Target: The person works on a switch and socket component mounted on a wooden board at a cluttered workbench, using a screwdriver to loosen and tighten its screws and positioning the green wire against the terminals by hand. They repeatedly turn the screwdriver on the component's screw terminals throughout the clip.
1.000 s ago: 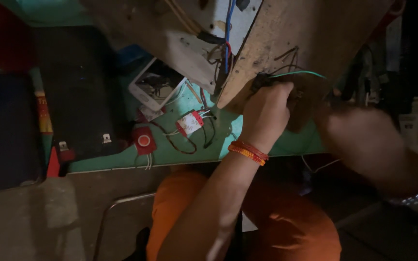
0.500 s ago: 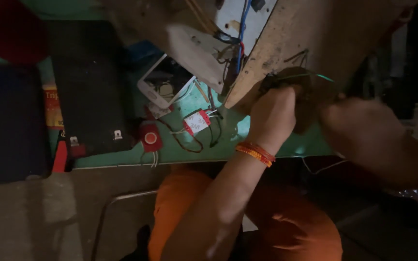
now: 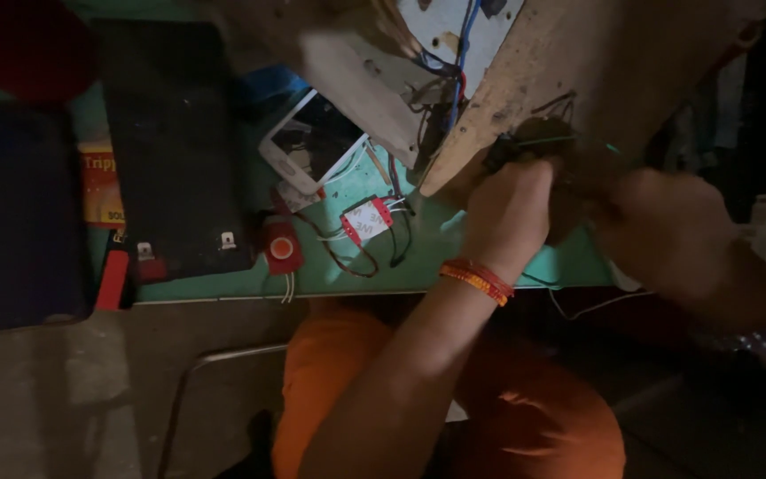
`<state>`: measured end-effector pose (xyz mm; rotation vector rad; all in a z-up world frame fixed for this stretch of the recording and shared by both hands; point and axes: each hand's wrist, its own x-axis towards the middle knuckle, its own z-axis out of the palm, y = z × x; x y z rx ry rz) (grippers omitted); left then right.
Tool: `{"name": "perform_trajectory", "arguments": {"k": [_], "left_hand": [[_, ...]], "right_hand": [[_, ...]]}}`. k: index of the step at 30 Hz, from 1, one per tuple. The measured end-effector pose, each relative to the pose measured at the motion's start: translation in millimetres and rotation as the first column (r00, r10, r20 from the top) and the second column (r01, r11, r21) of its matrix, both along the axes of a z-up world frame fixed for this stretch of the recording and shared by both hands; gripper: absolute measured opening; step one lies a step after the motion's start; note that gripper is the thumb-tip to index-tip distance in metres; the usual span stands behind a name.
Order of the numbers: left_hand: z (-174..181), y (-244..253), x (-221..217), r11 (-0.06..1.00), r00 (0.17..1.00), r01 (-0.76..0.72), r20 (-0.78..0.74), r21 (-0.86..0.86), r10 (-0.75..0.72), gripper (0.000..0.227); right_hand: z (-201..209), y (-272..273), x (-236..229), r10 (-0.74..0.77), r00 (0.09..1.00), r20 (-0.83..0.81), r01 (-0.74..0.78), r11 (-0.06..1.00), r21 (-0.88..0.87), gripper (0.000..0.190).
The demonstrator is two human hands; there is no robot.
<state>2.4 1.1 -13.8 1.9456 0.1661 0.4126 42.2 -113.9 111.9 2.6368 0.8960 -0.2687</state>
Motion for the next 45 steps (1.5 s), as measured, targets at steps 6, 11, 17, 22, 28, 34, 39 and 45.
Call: {"name": "perform_trajectory", "arguments": {"k": [6, 11, 17, 22, 28, 34, 39, 45], "left_hand": [[-7, -2, 1, 0.999, 0.999, 0.033, -0.018, -0.001, -0.033, 0.013], [2, 0, -2, 1.0, 1.0, 0.021, -0.001, -0.017, -0.021, 0.015], [8, 7, -3, 0.997, 1.0, 0.03, 0.002, -0.067, -0.03, 0.02], [12, 22, -10, 0.967, 0.997, 0.081, 0.024, -0.24, -0.077, 0.018], [30, 60, -12, 0.844, 0.996, 0.085, 0.03, -0.53, -0.082, 0.022], [24, 43, -10, 0.572, 0.956, 0.182, 0.008, -0.8, -0.292, 0.029], [46, 48, -10, 0.51, 0.924, 0.285, 0.09, -0.812, -0.372, 0.03], [49, 57, -7, 0.78, 0.923, 0.301, -0.036, -0.548, -0.382, 0.034]], "right_hand": [[3, 14, 7, -0.25, 0.968, -0.031, 0.237, 0.947, -0.216, 0.023], [10, 14, 8, -0.532, 0.824, -0.194, 0.535, 0.844, -0.044, 0.032], [16, 5, 12, -0.565, 0.772, -0.291, 0.558, 0.822, -0.112, 0.037], [42, -26, -6, -0.676, 0.659, -0.329, 0.674, 0.726, -0.141, 0.035], [-17, -102, -46, -0.295, 0.591, -0.751, 0.748, -0.15, 0.647, 0.021], [-41, 13, -78, -0.06, 0.653, -0.755, 0.698, -0.339, 0.631, 0.023], [-58, 19, -72, 0.024, 0.593, -0.805, 0.75, -0.38, 0.541, 0.019], [-57, -7, -65, -0.173, 0.521, -0.836, 0.778, -0.307, 0.548, 0.013]]}}
